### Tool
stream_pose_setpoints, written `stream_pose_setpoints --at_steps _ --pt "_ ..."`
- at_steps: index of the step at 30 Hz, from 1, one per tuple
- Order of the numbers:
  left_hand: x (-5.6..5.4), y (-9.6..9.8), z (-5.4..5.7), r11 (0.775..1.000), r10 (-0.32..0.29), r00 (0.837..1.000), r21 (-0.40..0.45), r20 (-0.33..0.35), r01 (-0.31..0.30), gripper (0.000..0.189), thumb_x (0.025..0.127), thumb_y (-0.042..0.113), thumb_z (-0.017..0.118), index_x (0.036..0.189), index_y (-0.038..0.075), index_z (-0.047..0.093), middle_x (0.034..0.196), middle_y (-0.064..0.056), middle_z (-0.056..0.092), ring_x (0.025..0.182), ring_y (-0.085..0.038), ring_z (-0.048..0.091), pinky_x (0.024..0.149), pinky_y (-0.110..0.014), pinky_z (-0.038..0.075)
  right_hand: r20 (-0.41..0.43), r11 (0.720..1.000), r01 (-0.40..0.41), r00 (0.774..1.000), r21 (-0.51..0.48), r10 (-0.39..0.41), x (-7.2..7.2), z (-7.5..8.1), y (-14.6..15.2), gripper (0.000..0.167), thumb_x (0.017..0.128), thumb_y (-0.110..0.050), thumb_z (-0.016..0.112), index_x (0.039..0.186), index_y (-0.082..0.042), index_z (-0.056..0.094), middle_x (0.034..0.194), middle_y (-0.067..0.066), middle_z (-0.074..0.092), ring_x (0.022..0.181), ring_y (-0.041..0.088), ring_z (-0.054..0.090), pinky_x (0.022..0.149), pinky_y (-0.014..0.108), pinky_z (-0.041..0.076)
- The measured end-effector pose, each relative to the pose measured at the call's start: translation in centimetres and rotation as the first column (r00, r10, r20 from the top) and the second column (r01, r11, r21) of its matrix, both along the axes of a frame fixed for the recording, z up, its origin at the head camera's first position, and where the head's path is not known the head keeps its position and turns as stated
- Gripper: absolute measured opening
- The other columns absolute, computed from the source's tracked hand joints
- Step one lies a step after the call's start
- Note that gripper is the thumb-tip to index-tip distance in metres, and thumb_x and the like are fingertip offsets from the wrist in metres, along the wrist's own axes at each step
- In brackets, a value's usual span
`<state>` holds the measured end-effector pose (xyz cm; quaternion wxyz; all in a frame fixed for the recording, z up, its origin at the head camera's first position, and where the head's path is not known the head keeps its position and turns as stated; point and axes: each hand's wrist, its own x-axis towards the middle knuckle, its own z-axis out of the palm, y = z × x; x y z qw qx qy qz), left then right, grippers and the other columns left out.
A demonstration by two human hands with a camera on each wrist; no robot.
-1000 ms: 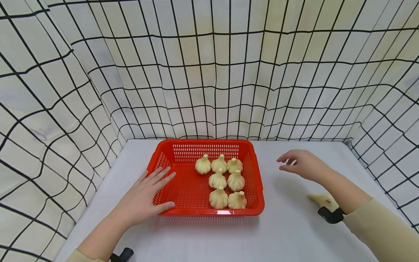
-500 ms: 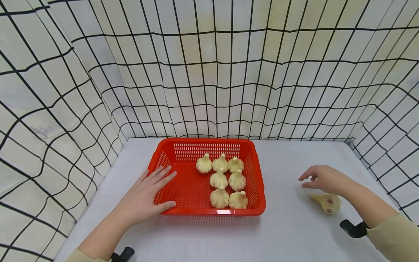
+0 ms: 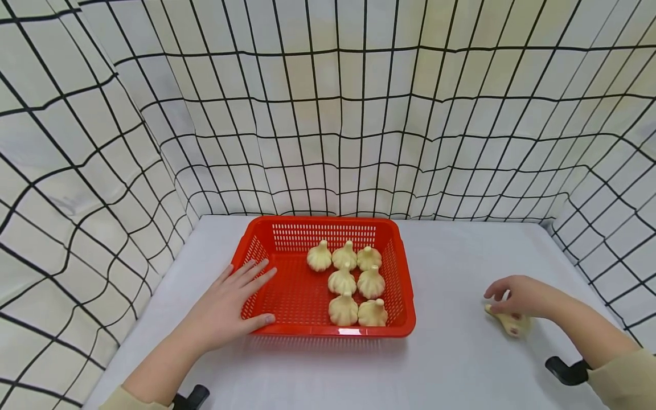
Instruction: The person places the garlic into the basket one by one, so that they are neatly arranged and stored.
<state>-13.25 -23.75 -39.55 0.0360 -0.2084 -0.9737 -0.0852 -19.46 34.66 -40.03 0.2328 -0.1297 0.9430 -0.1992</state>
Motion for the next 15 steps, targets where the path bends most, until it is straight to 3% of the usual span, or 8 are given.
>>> stream_pose_setpoints --at_steps 7,15 --pt "-0.1 0.0 0.0 1.0 0.001 1.0 -0.001 0.002 -0.001 0.085 0.084 0.064 0.065 0.154 0.025 0.039 0.162 -0.001 0.029 0.148 -0.03 0.025 0.12 -0.055 0.008 0.02 1.0 0.007 1.0 0.029 -0.007 -0.2 -0.8 -0.3 0.021 0.087 -0.018 0.074 0.106 -0.01 0.07 0.095 0.004 0.061 0.079 0.018 0.054 0.066 0.033 0.048" --pt "0.0 0.0 0.0 1.0 0.001 1.0 -0.002 -0.001 -0.001 0.085 0.083 0.064 0.066 0.154 0.025 0.039 0.161 -0.002 0.029 0.148 -0.03 0.024 0.12 -0.055 0.008 0.009 0.999 0.01 1.0 0.036 -0.01 -0.1 -1.2 -0.3 0.017 0.087 -0.01 0.071 0.104 -0.01 0.07 0.093 0.003 0.059 0.081 0.02 0.052 0.065 0.033 0.046"
